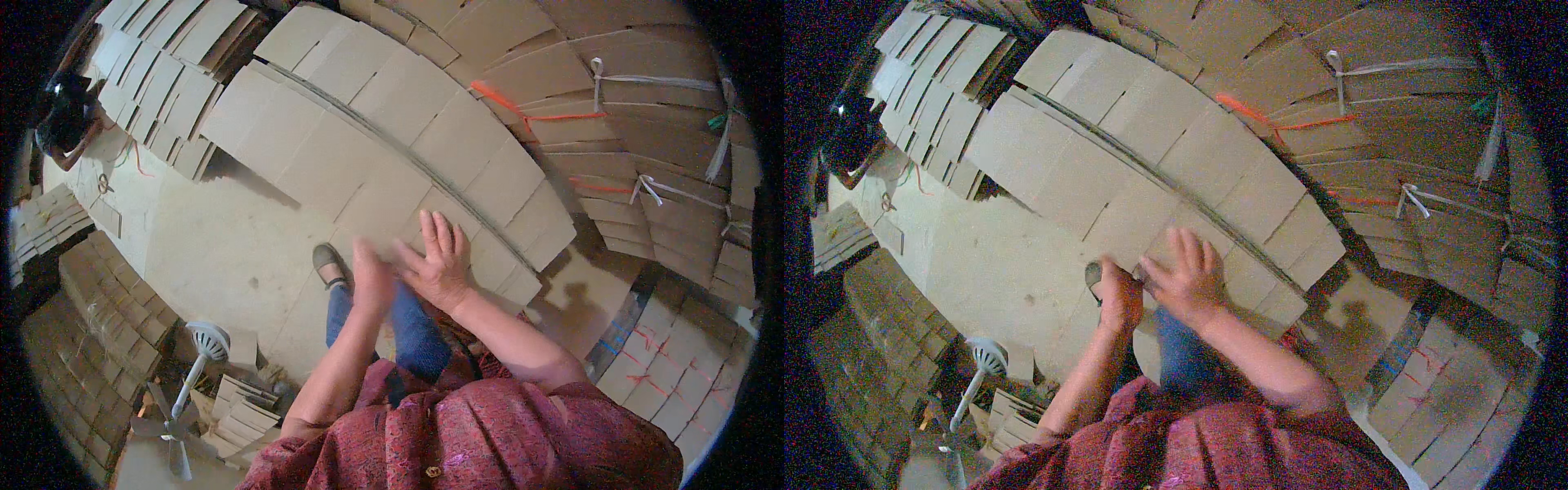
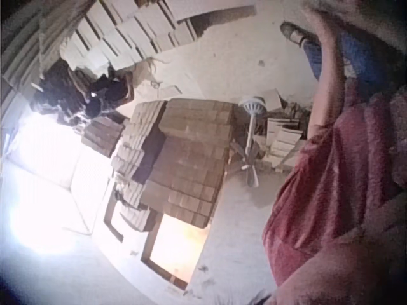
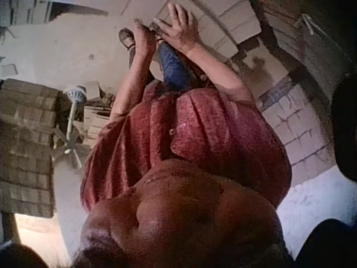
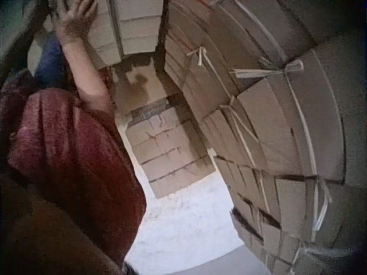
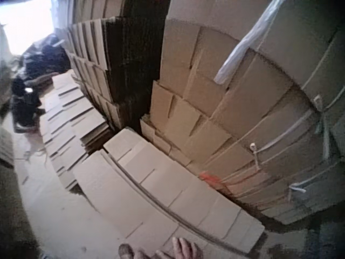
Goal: The person gathers flat cardboard sheets from the floor, stacks them into a neat pile, and secures the stack with a red plastic tie. The person then places the tied bundle on top of other stacked cardboard.
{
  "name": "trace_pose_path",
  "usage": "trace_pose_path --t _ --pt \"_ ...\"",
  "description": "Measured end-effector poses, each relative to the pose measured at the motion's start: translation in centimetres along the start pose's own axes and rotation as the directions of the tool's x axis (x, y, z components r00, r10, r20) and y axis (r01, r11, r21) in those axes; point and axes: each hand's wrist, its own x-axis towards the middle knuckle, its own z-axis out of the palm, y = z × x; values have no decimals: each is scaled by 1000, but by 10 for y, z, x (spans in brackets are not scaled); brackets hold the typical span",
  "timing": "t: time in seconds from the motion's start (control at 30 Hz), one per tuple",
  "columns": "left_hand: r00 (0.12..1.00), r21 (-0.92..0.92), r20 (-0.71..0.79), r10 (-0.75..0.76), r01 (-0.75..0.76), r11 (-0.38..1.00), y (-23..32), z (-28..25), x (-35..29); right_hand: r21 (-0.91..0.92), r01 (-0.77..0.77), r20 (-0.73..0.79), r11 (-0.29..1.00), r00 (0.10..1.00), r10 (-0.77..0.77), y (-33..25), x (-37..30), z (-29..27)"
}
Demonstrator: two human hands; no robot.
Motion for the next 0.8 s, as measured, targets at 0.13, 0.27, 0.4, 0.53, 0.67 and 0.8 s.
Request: trace_pose_path --t 0.13,0.27,0.4,0.53,0.67,0.8 --pt "996 201 -48 70 -59 978 -2 -5 3 150 89 25 985 995 -94 9 -1 -14" --pt "992 122 -64 108 -99 988 -33 -14 22 108 -118 -146 987 980 133 83 12 -28" --pt "989 86 -114 90 -81 993 -52 -26 26 11 -408 -139 913 903 406 150 39 -35" --pt "998 18 33 62 -62 998 -41 -34 24 18 -512 -73 859 856 512 174 39 -19" --pt "982 -83 -80 171 -177 981 -52 -46 46 -26 -573 158 819 807 570 168 59 -35" --pt "996 -46 3 88 -88 995 -42 -45 31 -31 -562 337 827 773 538 180 67 -39"
